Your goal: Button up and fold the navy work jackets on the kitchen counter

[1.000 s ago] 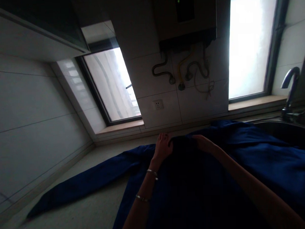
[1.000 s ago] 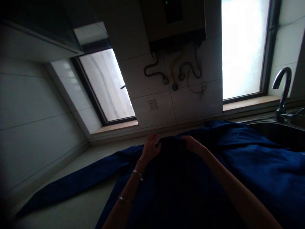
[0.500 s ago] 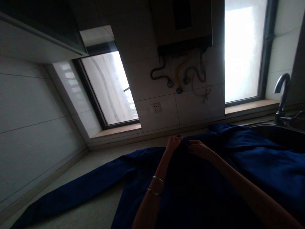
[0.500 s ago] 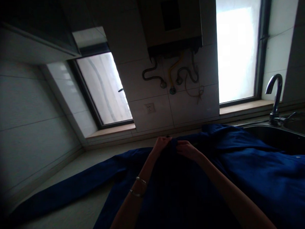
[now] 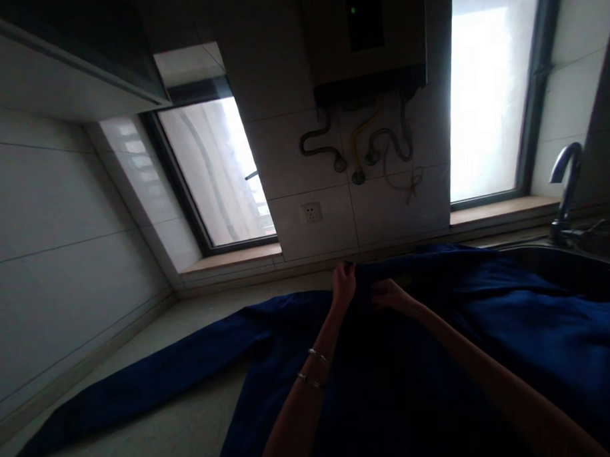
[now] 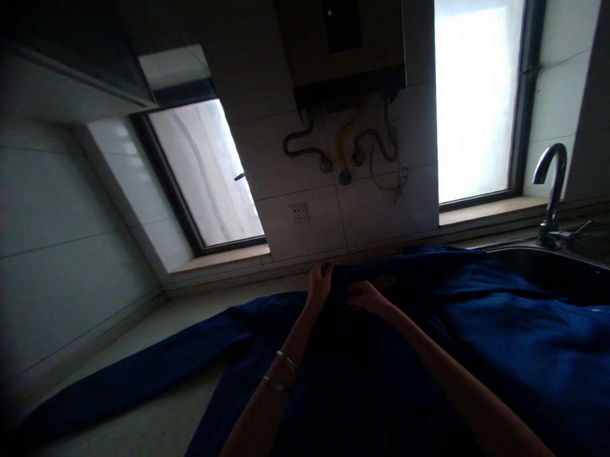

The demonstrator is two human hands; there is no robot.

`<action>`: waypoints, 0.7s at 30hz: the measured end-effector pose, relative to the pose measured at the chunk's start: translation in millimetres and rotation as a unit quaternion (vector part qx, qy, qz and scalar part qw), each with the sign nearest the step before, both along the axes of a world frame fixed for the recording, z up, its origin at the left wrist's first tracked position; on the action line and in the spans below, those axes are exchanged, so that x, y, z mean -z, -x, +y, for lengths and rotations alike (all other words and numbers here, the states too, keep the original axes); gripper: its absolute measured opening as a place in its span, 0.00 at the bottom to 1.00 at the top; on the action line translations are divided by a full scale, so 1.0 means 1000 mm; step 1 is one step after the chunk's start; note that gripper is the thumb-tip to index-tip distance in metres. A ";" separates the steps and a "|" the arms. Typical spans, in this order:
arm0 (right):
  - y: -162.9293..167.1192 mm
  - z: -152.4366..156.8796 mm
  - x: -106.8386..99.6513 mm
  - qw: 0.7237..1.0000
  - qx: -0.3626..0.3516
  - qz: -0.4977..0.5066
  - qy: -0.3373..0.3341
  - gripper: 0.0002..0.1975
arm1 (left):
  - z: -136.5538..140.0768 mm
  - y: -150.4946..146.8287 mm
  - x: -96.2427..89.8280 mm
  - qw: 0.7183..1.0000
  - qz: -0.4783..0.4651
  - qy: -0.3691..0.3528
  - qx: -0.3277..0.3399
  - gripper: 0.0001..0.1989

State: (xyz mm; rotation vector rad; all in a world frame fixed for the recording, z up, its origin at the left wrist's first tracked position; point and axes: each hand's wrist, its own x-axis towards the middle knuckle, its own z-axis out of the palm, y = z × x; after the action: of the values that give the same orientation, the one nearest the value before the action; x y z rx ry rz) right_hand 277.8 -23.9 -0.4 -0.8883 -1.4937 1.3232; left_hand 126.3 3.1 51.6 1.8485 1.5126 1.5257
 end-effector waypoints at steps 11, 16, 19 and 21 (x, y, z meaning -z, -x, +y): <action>-0.030 0.005 -0.019 0.977 0.079 -0.120 -0.156 0.05 | -0.013 -0.003 -0.010 0.999 -0.022 -0.042 0.019 0.12; -0.018 -0.006 -0.025 0.958 0.184 -0.104 -0.193 0.22 | -0.008 0.000 -0.009 0.993 0.025 0.031 0.115 0.09; -0.012 -0.005 -0.019 0.973 0.126 -0.127 -0.146 0.15 | -0.017 0.006 -0.018 0.977 0.108 0.024 0.180 0.09; -0.011 -0.003 -0.018 0.977 0.117 -0.119 -0.132 0.13 | -0.029 0.012 -0.029 0.970 0.192 -0.011 0.152 0.11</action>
State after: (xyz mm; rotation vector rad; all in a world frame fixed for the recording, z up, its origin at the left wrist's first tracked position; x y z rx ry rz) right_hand 289.2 -27.1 17.3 -1.0374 -1.6454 0.8474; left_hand 114.3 -25.8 80.3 2.3621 1.2772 1.0939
